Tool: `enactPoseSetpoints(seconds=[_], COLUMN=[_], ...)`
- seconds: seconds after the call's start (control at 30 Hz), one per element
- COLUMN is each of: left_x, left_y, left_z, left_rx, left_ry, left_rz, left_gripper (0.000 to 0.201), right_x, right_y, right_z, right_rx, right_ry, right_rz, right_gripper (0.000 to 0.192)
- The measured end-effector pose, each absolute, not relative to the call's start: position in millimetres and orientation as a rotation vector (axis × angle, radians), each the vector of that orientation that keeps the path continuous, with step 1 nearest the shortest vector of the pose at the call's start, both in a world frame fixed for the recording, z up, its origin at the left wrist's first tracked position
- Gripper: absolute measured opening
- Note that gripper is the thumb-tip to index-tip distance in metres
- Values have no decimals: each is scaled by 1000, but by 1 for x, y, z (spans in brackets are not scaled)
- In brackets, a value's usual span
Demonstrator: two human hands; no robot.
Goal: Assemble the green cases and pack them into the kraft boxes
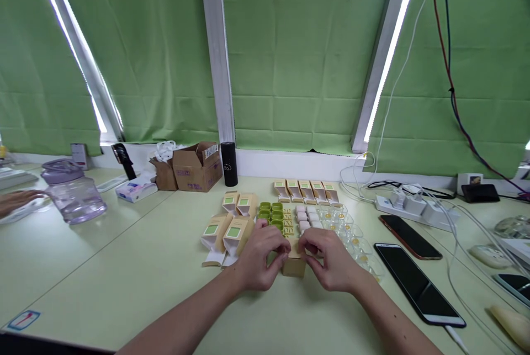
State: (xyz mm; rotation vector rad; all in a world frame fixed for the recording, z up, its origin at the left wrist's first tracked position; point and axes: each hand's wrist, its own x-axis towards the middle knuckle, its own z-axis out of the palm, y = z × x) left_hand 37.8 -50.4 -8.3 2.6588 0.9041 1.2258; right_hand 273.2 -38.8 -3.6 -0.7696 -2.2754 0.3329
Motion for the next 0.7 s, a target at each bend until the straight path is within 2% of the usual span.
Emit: enactPoseSetpoints(seconds=[0.17,0.3,0.57,0.63,0.7], left_x=[40,40,39,40,40], left_y=[-44,-41,-46,-46,-45], left_z=[-13,-17,-12,-11,-11], left_rx=[2592,2611,2603,2585,2583], left_ry=[1272,1333,1237,1283,1303], left_rz=[1203,1155,1207,1158,1070], left_gripper=[28,28,17,21,32], right_x=[281,282,289,288,285], right_y=[-38,-38,-31,-33,-36], right_z=[8,9,6,7,9], right_rx=[-881,-899,-912,-876,-855], right_ry=[-2305,-2336,-2272,-2274,-2301], right_rz=[359,428,364,413,461], right_gripper=[46,62,59,56,58])
